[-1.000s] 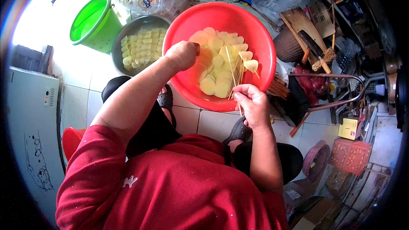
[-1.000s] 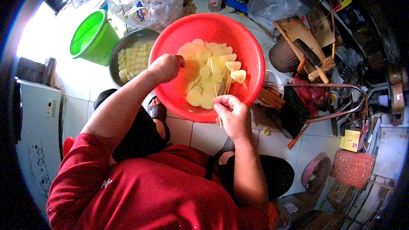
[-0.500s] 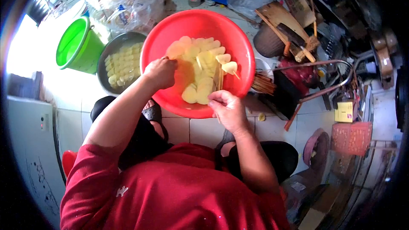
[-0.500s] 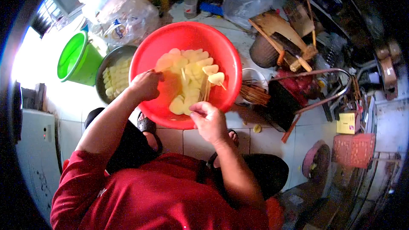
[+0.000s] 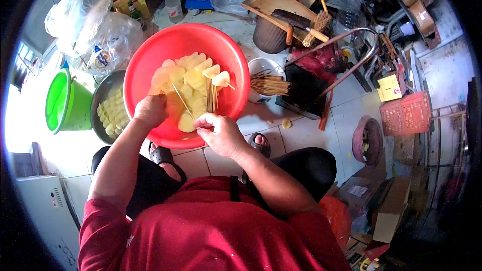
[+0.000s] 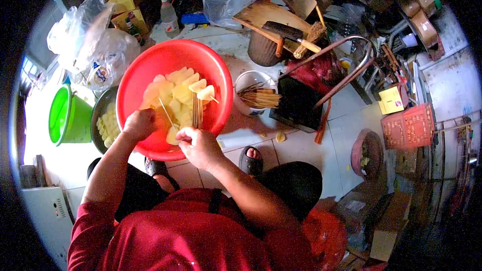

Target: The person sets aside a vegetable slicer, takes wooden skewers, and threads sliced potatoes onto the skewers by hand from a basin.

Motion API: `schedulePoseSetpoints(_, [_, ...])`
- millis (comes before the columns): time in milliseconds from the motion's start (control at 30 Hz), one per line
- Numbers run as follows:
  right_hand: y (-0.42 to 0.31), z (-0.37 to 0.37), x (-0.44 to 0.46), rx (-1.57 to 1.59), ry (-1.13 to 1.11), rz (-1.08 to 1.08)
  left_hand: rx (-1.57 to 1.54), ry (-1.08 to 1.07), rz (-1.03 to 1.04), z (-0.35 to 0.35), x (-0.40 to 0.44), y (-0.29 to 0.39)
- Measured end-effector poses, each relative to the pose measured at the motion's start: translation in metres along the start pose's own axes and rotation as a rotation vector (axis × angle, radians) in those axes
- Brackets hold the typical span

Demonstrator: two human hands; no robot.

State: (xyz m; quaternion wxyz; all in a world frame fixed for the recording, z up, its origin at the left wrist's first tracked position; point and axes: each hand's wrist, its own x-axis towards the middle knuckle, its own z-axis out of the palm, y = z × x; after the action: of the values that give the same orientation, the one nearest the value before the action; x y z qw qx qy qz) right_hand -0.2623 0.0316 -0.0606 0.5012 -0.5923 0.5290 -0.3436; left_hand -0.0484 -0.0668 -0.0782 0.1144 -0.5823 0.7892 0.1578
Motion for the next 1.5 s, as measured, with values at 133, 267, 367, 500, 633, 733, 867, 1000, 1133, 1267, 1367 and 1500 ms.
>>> schedulePoseSetpoints(133, [0.004,-0.001,-0.002,0.002,0.009,-0.037,-0.034,0.115,0.034,0.006,0.008,-0.010])
schedulePoseSetpoints(267, [-0.001,-0.002,-0.003,0.004,0.005,0.038,-0.115,0.183,0.057,0.027,0.015,-0.017])
schedulePoseSetpoints(367, [0.004,0.000,-0.004,0.012,0.015,0.044,-0.304,0.298,0.092,0.011,0.006,-0.005])
schedulePoseSetpoints(500, [0.008,-0.001,-0.005,0.098,-0.011,0.086,-1.104,0.154,-0.095,-0.013,0.007,-0.001])
schedulePoseSetpoints(633, [-0.002,-0.004,-0.007,0.130,0.009,0.076,-1.658,0.179,-0.218,-0.037,-0.001,0.003])
schedulePoseSetpoints(733, [0.001,0.000,-0.007,0.094,0.046,0.035,-1.753,0.248,-0.181,-0.037,0.001,-0.004])
schedulePoseSetpoints(867, [-0.002,0.002,-0.007,0.067,0.069,0.061,-1.883,0.354,-0.236,-0.041,0.001,-0.003])
schedulePoseSetpoints(1000, [-0.001,0.004,-0.007,0.096,0.058,0.076,-1.925,0.358,-0.288,-0.044,0.000,-0.005])
schedulePoseSetpoints(1133, [-0.005,0.005,-0.007,0.133,0.058,0.082,-1.973,0.348,-0.221,-0.045,-0.002,-0.005])
schedulePoseSetpoints(1267, [-0.006,0.004,-0.007,0.166,0.052,0.115,-1.963,0.387,-0.197,-0.044,-0.001,-0.003])
schedulePoseSetpoints(1367, [-0.014,0.001,-0.008,0.199,0.037,0.182,-1.839,0.413,-0.081,-0.038,0.001,-0.007])
schedulePoseSetpoints(1500, [-0.013,-0.002,-0.008,0.234,0.035,0.228,-1.685,0.439,0.021,-0.035,-0.001,0.000])
